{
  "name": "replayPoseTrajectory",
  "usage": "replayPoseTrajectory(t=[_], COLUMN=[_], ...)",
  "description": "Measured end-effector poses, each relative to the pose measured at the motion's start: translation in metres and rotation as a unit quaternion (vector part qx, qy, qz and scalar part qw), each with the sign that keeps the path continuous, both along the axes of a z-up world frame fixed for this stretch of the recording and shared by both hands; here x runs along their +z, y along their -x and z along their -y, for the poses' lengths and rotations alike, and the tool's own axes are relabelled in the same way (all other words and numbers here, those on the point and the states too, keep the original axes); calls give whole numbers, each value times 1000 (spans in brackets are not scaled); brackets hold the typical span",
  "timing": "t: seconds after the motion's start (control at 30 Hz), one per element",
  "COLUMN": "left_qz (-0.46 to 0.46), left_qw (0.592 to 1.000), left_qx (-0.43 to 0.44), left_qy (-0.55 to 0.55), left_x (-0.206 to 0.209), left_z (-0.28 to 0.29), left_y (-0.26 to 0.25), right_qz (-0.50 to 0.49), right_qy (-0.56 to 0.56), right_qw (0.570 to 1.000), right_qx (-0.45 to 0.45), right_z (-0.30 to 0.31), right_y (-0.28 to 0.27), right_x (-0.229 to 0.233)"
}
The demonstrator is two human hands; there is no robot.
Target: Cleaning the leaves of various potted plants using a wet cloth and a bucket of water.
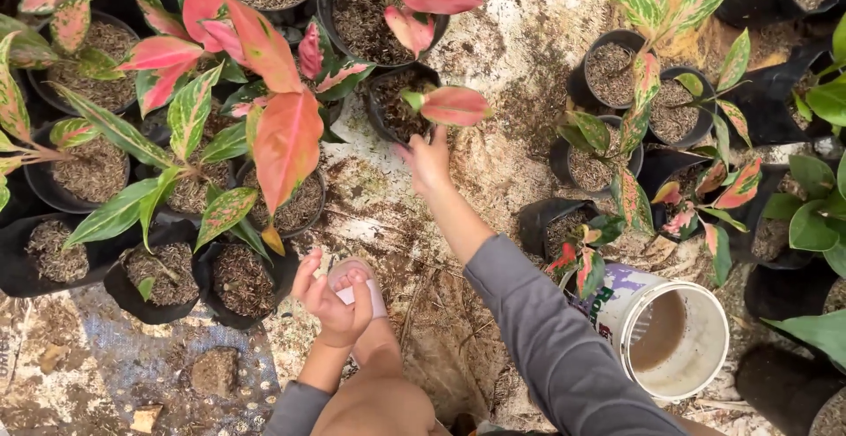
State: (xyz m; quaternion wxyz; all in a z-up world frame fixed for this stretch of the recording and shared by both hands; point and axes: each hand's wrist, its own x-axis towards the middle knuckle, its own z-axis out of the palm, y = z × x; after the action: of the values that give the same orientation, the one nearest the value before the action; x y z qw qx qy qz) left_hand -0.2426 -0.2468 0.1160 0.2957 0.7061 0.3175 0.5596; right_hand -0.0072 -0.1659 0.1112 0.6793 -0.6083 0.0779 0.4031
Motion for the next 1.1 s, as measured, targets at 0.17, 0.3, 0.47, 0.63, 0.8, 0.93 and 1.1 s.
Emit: replayPoseTrajectory(t=[0.17,0.3,0.47,0.63,0.8,0.93,1.1], left_qz=[-7,-5,-22,-68,-80,-161,-312], left_qw=[1000,998,984,925,827,761,731], left_qx=[-24,-61,-151,-280,-358,-400,-453], left_qy=[14,23,87,249,425,485,404], left_x=[-7,-14,-16,-2,-9,-29,-23], left_z=[2,7,12,10,15,25,46], left_y=[6,3,-19,-65,-108,-150,-219], right_qz=[-44,-58,150,377,311,276,309], right_qy=[-45,88,225,257,282,317,429], right_qw=[996,978,743,759,890,877,750], right_qx=[57,182,613,464,180,233,396], right_z=[24,94,172,262,330,370,367], right_y=[-12,-17,-66,-154,-186,-198,-189], right_x=[-8,24,190,235,219,182,153])
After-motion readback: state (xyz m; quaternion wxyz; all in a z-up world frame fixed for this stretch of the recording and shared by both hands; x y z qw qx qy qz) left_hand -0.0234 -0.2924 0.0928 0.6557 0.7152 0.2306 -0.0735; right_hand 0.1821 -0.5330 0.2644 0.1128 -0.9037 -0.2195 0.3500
